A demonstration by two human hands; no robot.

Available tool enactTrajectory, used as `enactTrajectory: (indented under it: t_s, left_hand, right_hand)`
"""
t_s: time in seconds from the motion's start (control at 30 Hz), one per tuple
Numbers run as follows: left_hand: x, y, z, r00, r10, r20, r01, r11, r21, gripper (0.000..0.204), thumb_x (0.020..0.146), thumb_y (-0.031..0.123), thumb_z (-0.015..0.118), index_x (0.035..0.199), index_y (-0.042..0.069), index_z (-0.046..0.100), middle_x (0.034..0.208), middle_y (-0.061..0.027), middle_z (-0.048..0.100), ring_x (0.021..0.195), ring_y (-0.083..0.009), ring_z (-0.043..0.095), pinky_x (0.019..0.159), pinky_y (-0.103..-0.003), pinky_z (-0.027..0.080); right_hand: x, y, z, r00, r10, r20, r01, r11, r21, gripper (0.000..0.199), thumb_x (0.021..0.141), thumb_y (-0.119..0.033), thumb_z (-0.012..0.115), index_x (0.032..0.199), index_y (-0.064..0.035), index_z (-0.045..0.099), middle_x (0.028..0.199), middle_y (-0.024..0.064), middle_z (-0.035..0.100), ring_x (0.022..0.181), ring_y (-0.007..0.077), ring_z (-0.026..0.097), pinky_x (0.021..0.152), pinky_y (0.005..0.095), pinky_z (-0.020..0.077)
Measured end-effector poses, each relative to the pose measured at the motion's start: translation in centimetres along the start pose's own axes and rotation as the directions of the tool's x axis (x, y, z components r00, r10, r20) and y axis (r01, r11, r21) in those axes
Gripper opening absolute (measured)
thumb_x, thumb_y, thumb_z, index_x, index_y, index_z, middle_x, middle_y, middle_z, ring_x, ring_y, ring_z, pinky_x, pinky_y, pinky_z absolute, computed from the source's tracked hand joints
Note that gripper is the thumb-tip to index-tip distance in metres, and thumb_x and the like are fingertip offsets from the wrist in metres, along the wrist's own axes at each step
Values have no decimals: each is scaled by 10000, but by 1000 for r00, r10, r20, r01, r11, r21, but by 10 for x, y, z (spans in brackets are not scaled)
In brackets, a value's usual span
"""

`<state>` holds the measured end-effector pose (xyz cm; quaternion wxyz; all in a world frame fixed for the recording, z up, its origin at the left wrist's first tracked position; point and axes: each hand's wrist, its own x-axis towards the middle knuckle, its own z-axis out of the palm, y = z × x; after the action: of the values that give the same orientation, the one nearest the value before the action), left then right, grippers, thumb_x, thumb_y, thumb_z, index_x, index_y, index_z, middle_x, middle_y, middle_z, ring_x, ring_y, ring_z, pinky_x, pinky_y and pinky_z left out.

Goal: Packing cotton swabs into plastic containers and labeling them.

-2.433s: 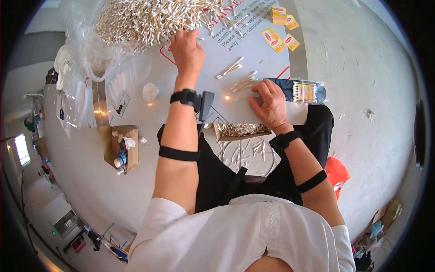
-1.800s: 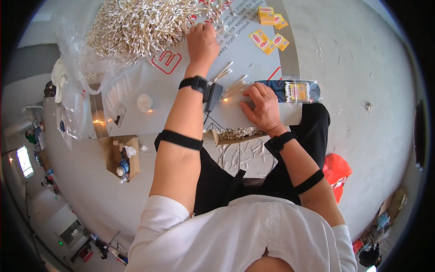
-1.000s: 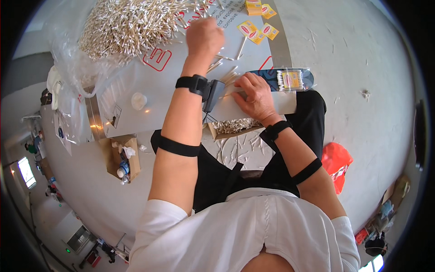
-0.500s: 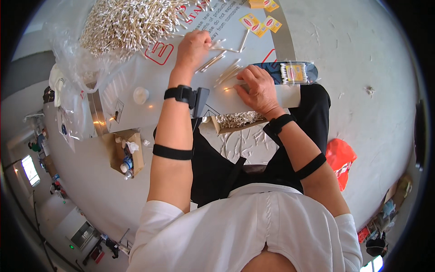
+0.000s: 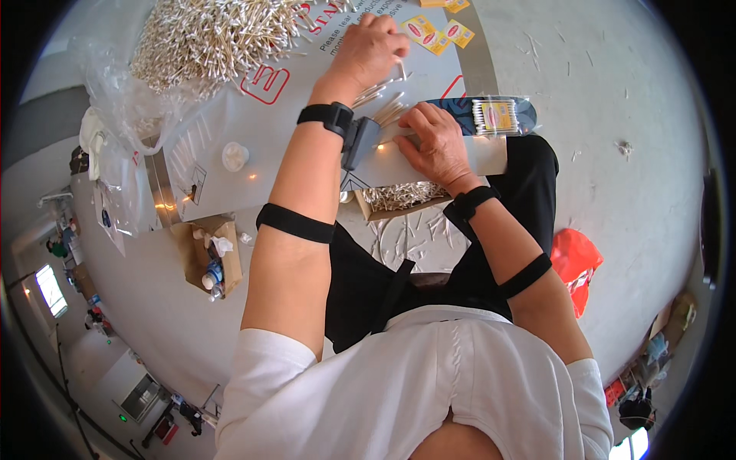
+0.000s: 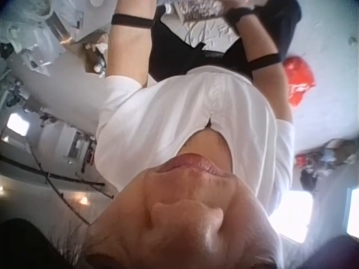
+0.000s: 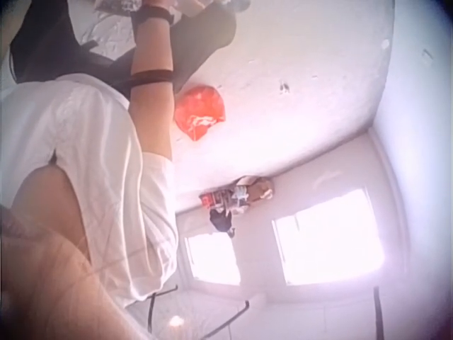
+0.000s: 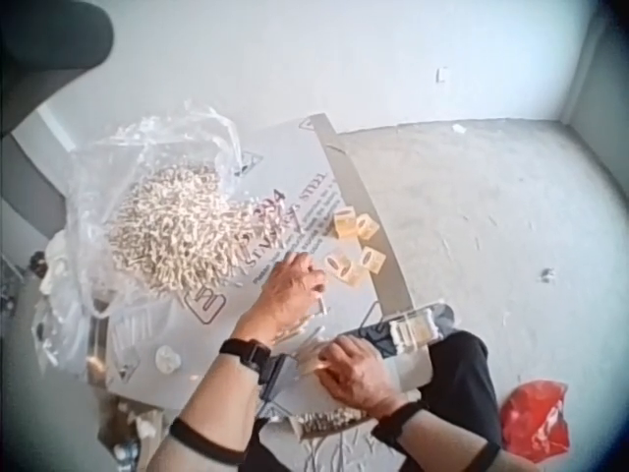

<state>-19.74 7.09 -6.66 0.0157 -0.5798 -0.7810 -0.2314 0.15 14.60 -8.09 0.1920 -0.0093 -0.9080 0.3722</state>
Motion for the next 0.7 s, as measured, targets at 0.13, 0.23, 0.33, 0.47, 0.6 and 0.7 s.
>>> enactTrajectory:
  t_s: [0.13, 0.23, 0.33, 0.47, 0.6, 0.7]
  left_hand:
    - [-26, -25, -15, 996, -85, 1, 84, 989, 122, 110, 755, 66, 679, 848, 117, 651, 931, -43, 601, 973, -289, 530, 854, -411, 462]
    - [-58, -14, -19, 959, -282, 43, 272, 949, 161, 93, 776, 90, 677, 863, 115, 653, 921, -48, 608, 950, -300, 532, 857, -414, 459]
    - [-82, 11, -20, 872, -484, 71, 476, 873, 103, 35, 804, 89, 665, 835, 103, 655, 919, -69, 617, 957, -317, 535, 833, -447, 459]
    - [-101, 47, 0, 832, -527, -173, 535, 845, -3, 234, 866, 169, 648, 1083, 84, 633, 1149, -135, 596, 1100, -356, 515, 921, -479, 437]
    - [-107, 93, 22, 814, -558, -159, 580, 785, 218, 632, 920, 380, 577, 1414, 34, 390, 1497, -183, 352, 1398, -349, 305, 1114, -574, 229]
    - [-114, 108, 24, 809, -585, -59, 581, 780, 233, 745, 929, 465, 537, 1485, 29, 300, 1562, -182, 270, 1464, -323, 220, 1158, -591, 130]
  right_hand:
    - [-1, 0, 0, 1000, 0, -2, 0, 1000, -3, 262, 692, -128, 715, 893, -92, 550, 858, 76, 550, 850, 300, 579, 744, 405, 469]
    - [-1, 1, -1, 1000, -5, 3, 5, 1000, -13, 231, 697, -134, 717, 862, -97, 561, 850, 67, 546, 838, 286, 577, 739, 399, 468]
    - [-1, 2, 0, 1000, -27, 7, 27, 999, -22, 188, 700, -135, 719, 819, -103, 576, 844, 58, 546, 833, 271, 577, 733, 391, 466]
    - [-1, 3, 3, 997, -71, -14, 71, 997, -30, 153, 702, -134, 721, 789, -106, 598, 843, 49, 552, 826, 260, 580, 724, 381, 464]
    - [-1, 2, 2, 998, -62, -4, 62, 998, -31, 138, 700, -114, 710, 791, -101, 607, 848, 54, 554, 823, 269, 583, 716, 382, 471]
    - [-3, 3, 3, 996, -44, -73, 47, 998, 41, 129, 705, -42, 665, 806, -80, 595, 855, 75, 558, 828, 300, 584, 721, 401, 482]
